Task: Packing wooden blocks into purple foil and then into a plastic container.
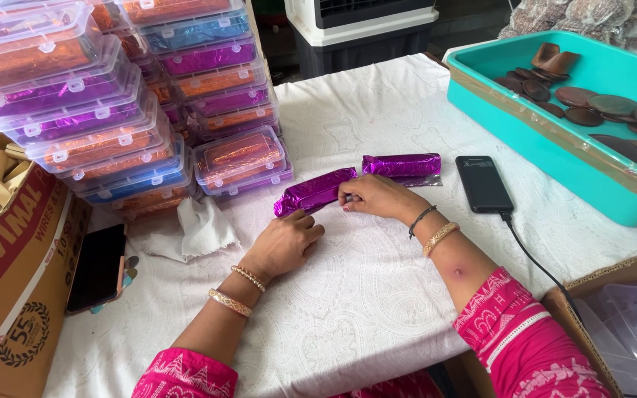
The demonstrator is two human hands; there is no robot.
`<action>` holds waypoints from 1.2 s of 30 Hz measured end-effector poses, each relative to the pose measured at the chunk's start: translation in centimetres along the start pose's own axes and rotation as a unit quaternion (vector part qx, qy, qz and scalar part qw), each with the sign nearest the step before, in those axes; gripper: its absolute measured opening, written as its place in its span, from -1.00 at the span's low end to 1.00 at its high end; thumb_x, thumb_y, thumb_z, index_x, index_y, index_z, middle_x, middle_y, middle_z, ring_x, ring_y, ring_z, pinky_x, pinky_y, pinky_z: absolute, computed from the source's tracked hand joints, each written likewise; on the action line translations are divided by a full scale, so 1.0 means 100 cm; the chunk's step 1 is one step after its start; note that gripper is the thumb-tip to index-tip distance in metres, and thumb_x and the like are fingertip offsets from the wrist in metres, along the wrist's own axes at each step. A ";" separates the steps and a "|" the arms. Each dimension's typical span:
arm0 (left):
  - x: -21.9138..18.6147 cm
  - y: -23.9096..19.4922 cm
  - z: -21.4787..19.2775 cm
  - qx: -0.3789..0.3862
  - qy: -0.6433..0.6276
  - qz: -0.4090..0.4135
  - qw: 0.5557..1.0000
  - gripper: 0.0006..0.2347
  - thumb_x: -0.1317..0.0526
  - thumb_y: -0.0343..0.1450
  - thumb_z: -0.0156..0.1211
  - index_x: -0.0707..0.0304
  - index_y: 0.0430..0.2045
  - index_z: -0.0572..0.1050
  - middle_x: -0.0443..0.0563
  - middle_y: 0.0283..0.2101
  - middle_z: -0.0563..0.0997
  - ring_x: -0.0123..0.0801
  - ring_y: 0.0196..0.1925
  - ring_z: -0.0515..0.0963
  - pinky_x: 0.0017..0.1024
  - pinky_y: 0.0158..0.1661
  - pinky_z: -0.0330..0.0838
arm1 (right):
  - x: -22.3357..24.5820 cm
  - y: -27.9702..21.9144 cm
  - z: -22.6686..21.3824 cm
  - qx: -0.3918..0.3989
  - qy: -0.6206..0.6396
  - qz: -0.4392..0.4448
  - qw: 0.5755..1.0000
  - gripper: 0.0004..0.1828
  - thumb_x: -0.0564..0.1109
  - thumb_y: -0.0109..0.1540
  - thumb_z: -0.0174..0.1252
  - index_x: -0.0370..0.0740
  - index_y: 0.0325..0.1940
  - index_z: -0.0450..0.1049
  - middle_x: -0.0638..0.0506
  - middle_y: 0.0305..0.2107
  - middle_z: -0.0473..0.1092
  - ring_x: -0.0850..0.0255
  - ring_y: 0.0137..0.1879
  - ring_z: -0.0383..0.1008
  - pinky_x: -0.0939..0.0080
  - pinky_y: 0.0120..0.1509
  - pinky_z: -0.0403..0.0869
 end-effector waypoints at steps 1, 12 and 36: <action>0.000 0.000 0.000 0.003 -0.002 -0.002 1.000 -0.95 0.30 0.28 0.26 0.26 -0.51 0.52 -0.01 -0.42 0.57 -0.18 -0.24 0.55 -0.22 -0.24 0.53 | 0.000 0.000 0.001 0.007 0.002 -0.001 1.000 -0.80 -0.03 0.19 0.31 -0.15 -0.20 0.54 0.07 -0.44 0.53 0.28 -0.36 0.46 0.17 -0.22 0.45; -0.002 0.000 0.000 0.002 -0.010 -0.003 1.000 -0.95 0.31 0.30 0.25 0.26 -0.45 0.54 -0.01 -0.40 0.58 -0.18 -0.22 0.56 -0.23 -0.22 0.54 | -0.003 -0.001 0.001 0.026 -0.004 0.001 1.000 -0.76 -0.01 0.17 0.32 -0.13 -0.16 0.52 0.08 -0.35 0.52 0.23 -0.30 0.49 0.13 -0.15 0.49; 0.004 -0.005 0.004 -0.013 -0.053 -0.005 0.999 -0.89 0.28 0.28 0.24 0.24 -0.39 0.57 0.05 -0.37 0.59 -0.10 -0.17 0.59 -0.18 -0.19 0.52 | 0.027 -0.075 0.049 -0.066 -0.126 0.013 0.990 -0.53 0.01 0.21 0.25 -0.23 0.13 0.40 -0.23 0.07 0.34 -0.17 0.19 0.35 -0.13 0.23 0.39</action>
Point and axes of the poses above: each hand's wrist, its own y-axis towards the middle knuckle, its own z-axis out of the palm, x = y × z, the point moved 5 cm from there along y, towards the middle knuckle
